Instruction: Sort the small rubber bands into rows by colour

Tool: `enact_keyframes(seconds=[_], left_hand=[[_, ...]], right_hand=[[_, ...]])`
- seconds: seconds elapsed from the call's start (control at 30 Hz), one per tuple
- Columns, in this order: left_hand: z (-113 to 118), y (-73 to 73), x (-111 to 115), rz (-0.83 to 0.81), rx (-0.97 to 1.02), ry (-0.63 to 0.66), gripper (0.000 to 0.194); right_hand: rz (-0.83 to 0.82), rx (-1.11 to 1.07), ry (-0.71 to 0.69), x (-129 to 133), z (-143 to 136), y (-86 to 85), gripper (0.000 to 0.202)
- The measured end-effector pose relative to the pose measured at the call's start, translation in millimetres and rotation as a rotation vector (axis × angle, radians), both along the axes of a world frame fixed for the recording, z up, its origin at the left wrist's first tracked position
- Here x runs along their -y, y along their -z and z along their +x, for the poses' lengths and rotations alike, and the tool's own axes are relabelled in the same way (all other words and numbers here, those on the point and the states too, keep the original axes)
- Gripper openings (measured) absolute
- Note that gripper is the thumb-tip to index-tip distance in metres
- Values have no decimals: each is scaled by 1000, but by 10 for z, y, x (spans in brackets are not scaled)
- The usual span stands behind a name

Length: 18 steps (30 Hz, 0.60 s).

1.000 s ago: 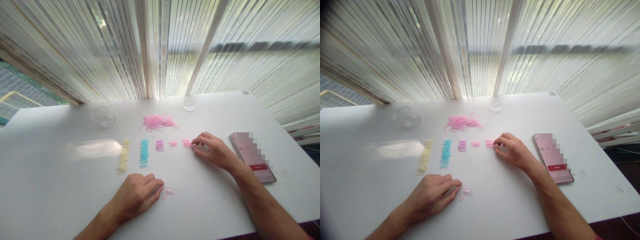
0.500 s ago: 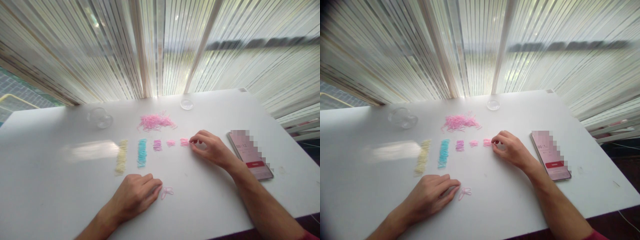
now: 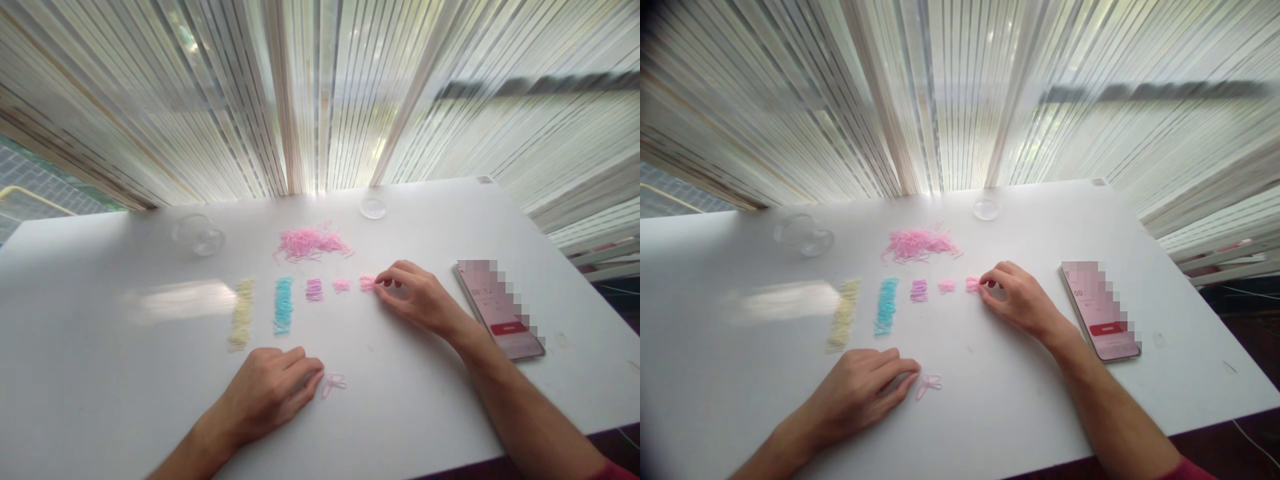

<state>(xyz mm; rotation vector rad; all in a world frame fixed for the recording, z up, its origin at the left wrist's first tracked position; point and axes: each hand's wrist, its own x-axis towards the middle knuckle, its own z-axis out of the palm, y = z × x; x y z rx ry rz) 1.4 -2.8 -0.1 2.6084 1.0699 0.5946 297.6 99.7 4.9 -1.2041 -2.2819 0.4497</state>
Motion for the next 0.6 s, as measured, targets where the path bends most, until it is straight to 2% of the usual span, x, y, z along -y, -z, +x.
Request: enact_keyframes(seconds=[0.6], left_hand=[[-11, 6, 1, -10, -3, 5, 14]], right_hand=[[75, -38, 14, -5, -32, 26, 9]])
